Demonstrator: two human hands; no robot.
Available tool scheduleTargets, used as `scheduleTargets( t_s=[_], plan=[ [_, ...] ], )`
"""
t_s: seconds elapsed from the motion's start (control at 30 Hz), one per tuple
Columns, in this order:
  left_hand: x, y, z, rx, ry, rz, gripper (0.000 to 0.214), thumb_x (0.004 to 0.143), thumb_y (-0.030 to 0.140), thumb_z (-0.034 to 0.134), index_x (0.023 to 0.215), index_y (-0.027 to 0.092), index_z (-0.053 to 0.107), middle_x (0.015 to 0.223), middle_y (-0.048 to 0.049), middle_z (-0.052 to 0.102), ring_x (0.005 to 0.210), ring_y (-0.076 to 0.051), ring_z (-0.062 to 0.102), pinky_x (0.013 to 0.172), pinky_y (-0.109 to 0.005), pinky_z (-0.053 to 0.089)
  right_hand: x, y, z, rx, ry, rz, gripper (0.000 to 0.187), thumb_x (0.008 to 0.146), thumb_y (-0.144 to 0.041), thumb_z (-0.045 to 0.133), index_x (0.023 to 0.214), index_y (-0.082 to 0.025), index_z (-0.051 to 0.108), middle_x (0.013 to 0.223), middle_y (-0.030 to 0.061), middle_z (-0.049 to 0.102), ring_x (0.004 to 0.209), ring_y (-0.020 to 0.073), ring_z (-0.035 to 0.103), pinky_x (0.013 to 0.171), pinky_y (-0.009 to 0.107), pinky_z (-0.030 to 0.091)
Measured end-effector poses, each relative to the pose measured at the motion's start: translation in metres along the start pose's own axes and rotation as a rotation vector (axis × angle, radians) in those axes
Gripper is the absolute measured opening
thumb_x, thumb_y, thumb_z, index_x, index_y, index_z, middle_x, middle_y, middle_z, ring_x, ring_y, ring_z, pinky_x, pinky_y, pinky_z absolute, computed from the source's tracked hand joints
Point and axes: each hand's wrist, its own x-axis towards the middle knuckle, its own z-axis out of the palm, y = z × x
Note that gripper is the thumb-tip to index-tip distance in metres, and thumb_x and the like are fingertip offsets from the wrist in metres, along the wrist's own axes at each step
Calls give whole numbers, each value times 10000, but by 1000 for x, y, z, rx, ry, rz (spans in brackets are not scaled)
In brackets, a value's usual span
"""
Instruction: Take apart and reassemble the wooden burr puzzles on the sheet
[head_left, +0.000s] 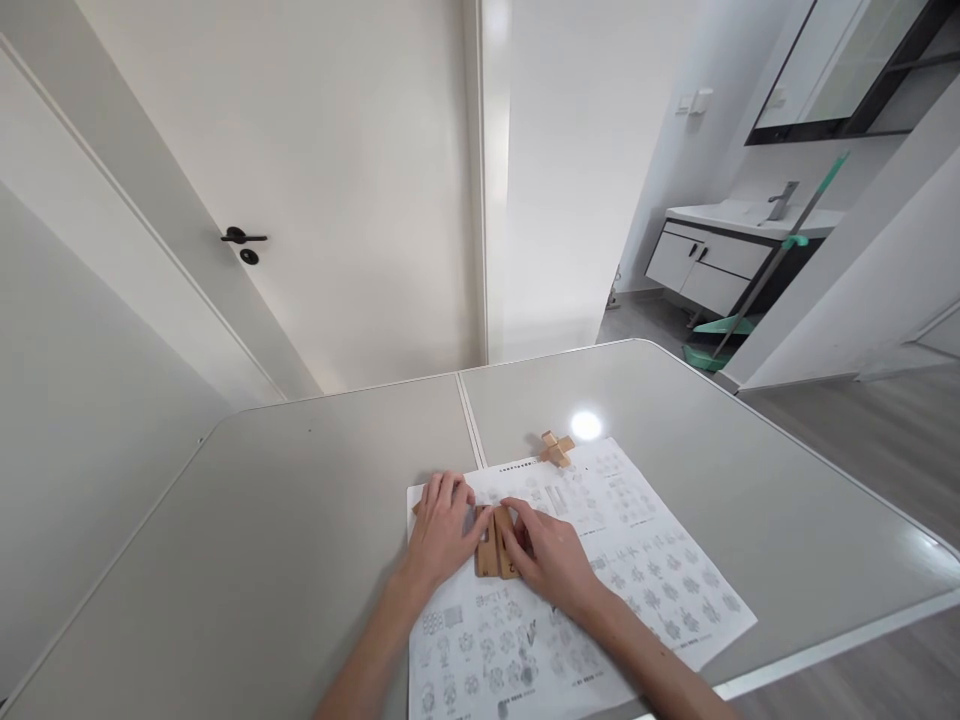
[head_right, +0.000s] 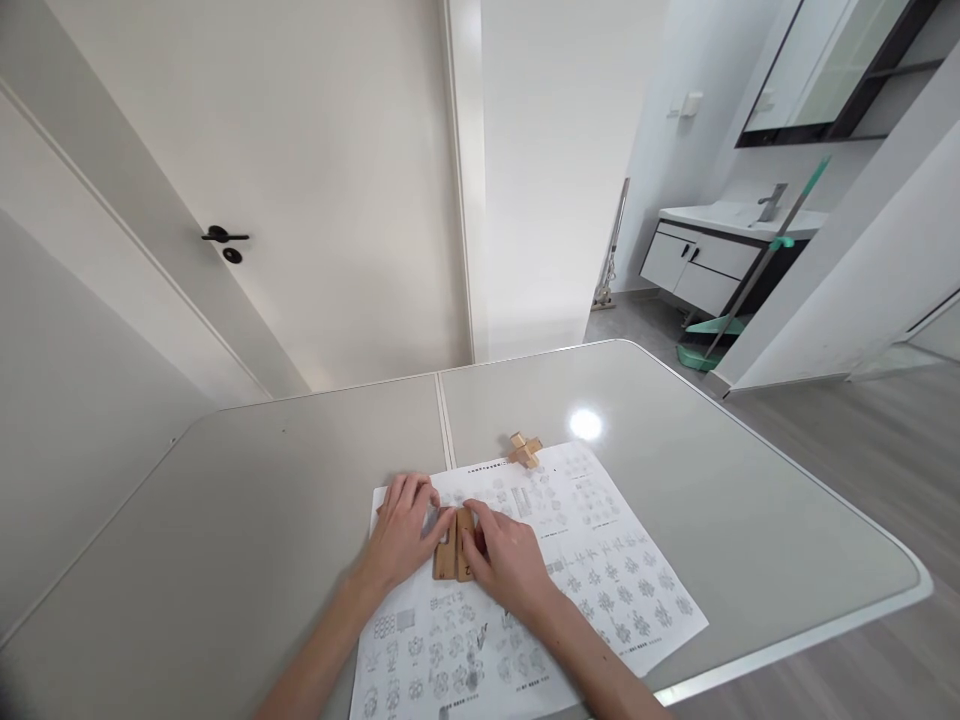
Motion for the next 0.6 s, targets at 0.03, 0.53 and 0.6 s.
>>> scheduleTargets(
  t_s=[0.03,0.53,0.6],
  plan=[
    [0,-2,-1,-17,14,-10,162,1004,360,517,935,224,572,1060,-75,604,1035,-271,540,883,-442,485,0,0,0,16,5,0,305,1039,-362,454,1297,-238,560,739,22,671,613,206,615,562,282,383],
    [-1,-49,-6,-187,166,-299,208,998,204,355,1111,226,528,1095,-83,742,1075,-266,694,1007,-494,476,1,-18,-18,295,-236,-106,265,1024,-303,469,1250,-240,593,719,-19,659,550,146,559,576,253,405],
    [0,-51,-7,-166,178,-280,200,992,197,357,1089,227,529,1082,-80,747,1070,-268,696,1025,-505,457,4,-23,-19,290,-270,-125,252,1009,-280,487,1231,-244,600,725,-23,670,528,141,547,577,252,403]
  ],
)
